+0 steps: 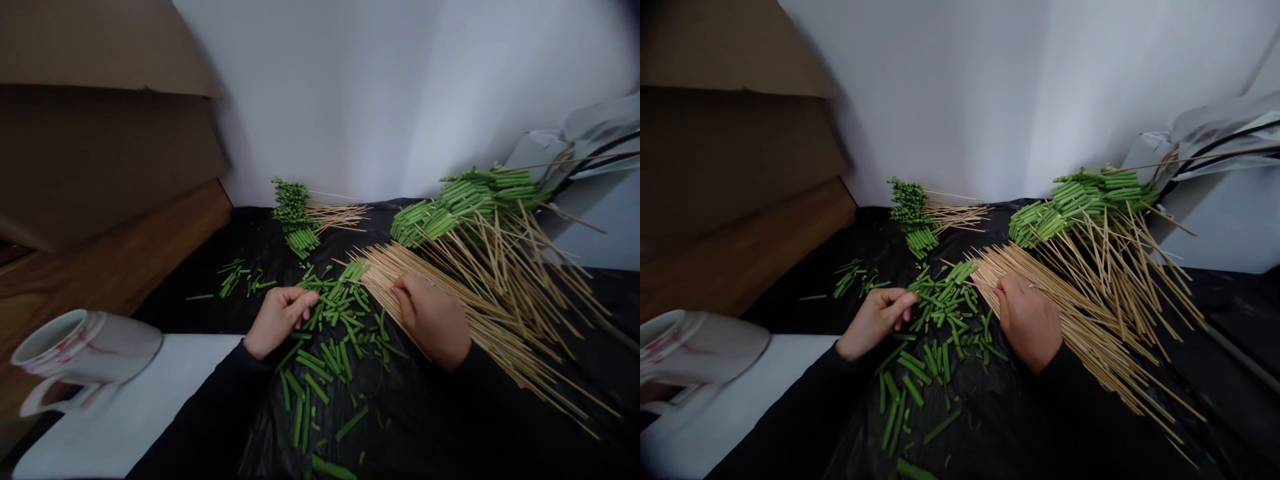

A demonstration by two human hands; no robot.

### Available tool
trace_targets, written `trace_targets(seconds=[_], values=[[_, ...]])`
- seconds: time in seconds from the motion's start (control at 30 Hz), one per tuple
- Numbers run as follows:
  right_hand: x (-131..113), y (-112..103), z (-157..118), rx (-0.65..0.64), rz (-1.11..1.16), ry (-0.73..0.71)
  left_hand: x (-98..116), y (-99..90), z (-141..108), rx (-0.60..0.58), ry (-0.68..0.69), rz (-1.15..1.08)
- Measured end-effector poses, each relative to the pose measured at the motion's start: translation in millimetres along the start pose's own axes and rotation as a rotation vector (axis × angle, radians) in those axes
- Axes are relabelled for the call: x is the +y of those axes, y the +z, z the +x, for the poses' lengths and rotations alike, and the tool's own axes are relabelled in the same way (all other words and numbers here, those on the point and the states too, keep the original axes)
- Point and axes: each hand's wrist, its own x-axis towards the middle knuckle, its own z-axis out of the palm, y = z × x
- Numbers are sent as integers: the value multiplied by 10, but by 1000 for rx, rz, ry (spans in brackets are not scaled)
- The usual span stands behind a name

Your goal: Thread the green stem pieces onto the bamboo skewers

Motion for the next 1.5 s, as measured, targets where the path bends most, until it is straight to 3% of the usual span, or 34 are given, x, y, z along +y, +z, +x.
trace_targets(seconds=[0.07,0.2,0.27,0.53,0.73,0.87,0.93,1.1,1.17,1.3,1.5], values=[[-1,-12,2,7,34,-2,9,12,-21,-95,121,92],[14,-22,7,20,79,-9,26,92,-67,-439,337,203],[19,-21,7,24,85,-4,25,137,-90,-520,397,266],[-4,-14,-2,0,84,9,105,275,-241,-503,421,568],[4,17,-8,29,139,25,125,321,-265,-452,426,574],[13,1,13,76,224,34,82,282,-200,-392,440,387],[10,-26,25,124,273,47,58,247,-153,-327,384,238],[-32,-71,19,140,312,-49,-15,121,-35,-45,35,-396],[-68,-67,-7,139,319,-98,-48,71,2,11,-105,-683],[-160,-70,-80,106,301,-182,-91,20,49,-14,-242,-1025],[-227,-89,-156,35,214,-233,-88,19,57,-14,-266,-1123]])
